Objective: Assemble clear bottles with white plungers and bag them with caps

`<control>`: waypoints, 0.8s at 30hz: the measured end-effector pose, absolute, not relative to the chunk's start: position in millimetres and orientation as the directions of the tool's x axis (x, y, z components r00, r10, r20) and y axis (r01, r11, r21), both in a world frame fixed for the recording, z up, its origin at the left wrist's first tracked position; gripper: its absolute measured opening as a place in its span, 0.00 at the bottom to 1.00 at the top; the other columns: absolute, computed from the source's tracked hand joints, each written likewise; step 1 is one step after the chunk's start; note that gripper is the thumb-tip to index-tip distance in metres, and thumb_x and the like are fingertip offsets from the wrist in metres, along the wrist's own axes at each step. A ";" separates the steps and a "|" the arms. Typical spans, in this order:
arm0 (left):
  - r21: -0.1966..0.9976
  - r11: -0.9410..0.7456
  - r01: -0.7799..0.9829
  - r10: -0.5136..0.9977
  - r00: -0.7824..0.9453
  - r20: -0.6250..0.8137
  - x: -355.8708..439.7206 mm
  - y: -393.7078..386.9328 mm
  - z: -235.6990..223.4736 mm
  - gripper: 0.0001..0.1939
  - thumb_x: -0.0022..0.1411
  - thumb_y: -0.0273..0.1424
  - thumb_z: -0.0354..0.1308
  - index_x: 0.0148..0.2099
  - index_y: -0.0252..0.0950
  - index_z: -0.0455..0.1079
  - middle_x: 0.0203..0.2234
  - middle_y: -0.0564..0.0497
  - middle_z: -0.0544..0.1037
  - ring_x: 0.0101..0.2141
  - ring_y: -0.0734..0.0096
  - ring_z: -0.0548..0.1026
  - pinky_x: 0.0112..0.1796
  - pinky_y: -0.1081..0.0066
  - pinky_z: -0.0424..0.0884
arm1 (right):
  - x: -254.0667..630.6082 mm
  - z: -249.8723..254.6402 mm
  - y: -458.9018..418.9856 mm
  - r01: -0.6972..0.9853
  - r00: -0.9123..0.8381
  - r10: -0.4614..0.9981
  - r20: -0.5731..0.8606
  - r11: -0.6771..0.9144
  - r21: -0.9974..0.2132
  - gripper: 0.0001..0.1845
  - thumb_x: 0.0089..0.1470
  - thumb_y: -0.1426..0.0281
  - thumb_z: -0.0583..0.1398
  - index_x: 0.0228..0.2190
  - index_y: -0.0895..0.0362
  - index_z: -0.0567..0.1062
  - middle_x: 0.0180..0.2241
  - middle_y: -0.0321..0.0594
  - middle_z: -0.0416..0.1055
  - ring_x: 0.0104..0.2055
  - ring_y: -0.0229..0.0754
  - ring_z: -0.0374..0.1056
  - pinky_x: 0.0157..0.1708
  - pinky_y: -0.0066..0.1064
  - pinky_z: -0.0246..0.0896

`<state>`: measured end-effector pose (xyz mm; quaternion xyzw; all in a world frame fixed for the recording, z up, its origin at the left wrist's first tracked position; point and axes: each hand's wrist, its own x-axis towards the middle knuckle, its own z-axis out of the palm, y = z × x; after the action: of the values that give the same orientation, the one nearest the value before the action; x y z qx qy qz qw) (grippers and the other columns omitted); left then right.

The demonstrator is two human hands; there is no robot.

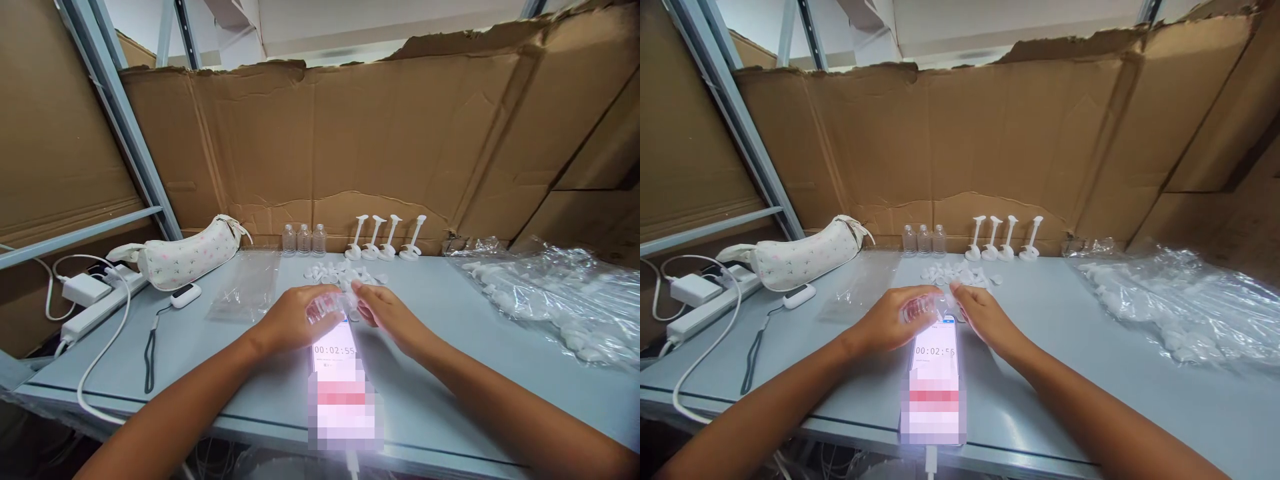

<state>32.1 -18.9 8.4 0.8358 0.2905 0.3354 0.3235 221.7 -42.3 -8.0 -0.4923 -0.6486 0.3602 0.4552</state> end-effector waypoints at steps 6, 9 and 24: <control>0.991 0.134 -0.004 0.481 0.875 -0.062 34.6 -23.1 14.4 0.18 0.56 0.43 0.58 0.38 0.32 0.76 0.26 0.46 0.76 0.20 0.74 0.69 0.23 0.73 0.64 | 231.3 0.4 -53.7 0.525 -0.289 0.640 0.712 0.728 -0.440 0.31 0.58 0.44 0.40 0.16 0.52 0.51 0.15 0.33 0.49 0.18 0.37 0.46 0.22 0.33 0.42; 0.977 0.213 0.000 0.415 0.905 -0.091 37.1 -25.1 12.8 0.18 0.55 0.43 0.58 0.34 0.32 0.75 0.24 0.46 0.75 0.18 0.75 0.68 0.20 0.73 0.61 | 229.0 0.6 -57.9 0.513 -0.303 0.619 0.725 0.747 -0.423 0.31 0.59 0.46 0.38 0.14 0.52 0.47 0.14 0.33 0.45 0.17 0.36 0.43 0.22 0.34 0.41; -0.120 -0.894 0.432 0.314 0.795 0.518 32.5 -25.1 2.1 0.19 0.64 0.34 0.49 0.54 0.30 0.64 0.40 0.42 0.79 0.37 0.60 0.78 0.35 0.62 0.75 | 209.9 -17.1 -44.8 0.111 -0.034 0.999 0.017 0.021 -0.994 0.30 0.50 0.45 0.53 0.14 0.53 0.49 0.13 0.25 0.41 0.16 0.30 0.37 0.18 0.28 0.33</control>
<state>32.5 -25.1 2.1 0.9402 0.1984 0.2509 -0.1169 209.9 -44.8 -17.1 -0.5140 -0.5399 0.4749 0.4678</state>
